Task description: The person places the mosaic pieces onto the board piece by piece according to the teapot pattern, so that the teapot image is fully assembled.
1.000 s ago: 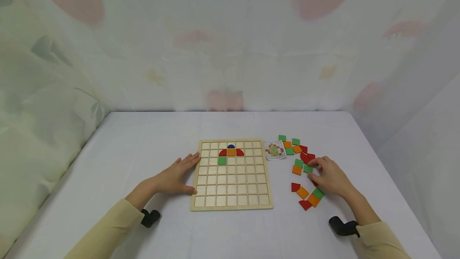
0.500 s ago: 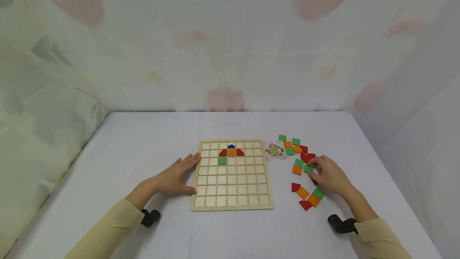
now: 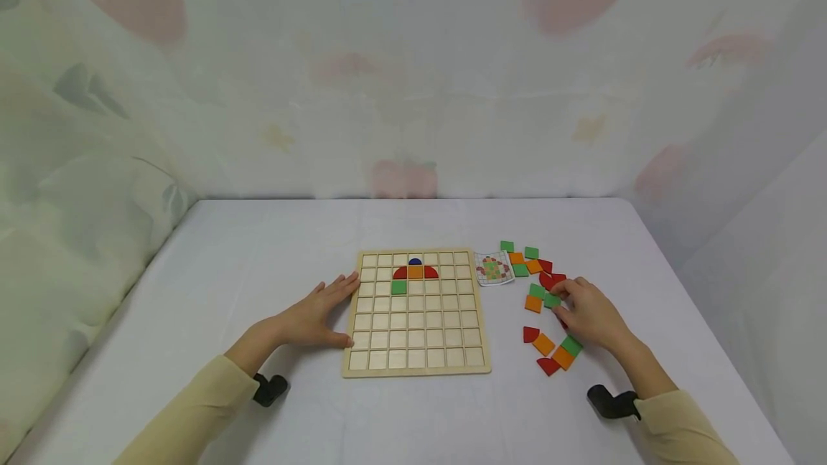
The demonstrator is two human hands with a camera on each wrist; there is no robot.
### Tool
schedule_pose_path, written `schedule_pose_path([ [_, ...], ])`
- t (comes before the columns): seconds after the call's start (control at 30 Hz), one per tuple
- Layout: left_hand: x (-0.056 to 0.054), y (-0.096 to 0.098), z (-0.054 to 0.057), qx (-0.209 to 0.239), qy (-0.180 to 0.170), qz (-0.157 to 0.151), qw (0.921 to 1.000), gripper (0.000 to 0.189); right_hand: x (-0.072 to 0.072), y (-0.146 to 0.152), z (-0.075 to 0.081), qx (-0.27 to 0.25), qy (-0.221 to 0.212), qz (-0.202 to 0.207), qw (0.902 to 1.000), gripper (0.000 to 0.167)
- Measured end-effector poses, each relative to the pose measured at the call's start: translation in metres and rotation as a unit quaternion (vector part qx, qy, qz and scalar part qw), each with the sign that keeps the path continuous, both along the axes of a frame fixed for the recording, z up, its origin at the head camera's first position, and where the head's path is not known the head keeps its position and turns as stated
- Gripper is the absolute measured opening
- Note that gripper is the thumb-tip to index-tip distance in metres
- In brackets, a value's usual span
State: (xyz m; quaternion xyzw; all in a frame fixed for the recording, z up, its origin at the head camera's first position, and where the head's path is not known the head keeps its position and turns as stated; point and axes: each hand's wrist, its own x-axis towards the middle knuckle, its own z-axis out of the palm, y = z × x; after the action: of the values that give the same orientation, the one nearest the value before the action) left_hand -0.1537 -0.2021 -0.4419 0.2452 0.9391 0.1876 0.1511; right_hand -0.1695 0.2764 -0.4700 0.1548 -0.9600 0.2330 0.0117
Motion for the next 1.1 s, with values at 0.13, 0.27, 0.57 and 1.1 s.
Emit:
schedule_pose_path([
  [0.13,0.001,0.000,0.002,0.005,-0.003,0.000,1.0000,0.102,-0.001,-0.003,0.005,-0.009,-0.005,0.000,0.9999,0.024],
  [0.27,0.000,0.000,0.001,0.011,-0.003,-0.003,0.9999,0.101,-0.003,-0.011,0.013,-0.018,-0.009,0.001,0.9998,0.027],
  [0.57,0.000,-0.001,0.001,0.014,-0.003,-0.006,0.9999,0.102,-0.007,-0.041,0.025,-0.034,0.003,0.028,0.9990,0.029],
  [1.1,0.000,-0.005,0.000,0.017,-0.003,-0.002,0.9998,0.102,-0.026,-0.117,0.033,-0.072,0.036,0.094,0.9923,0.025],
])
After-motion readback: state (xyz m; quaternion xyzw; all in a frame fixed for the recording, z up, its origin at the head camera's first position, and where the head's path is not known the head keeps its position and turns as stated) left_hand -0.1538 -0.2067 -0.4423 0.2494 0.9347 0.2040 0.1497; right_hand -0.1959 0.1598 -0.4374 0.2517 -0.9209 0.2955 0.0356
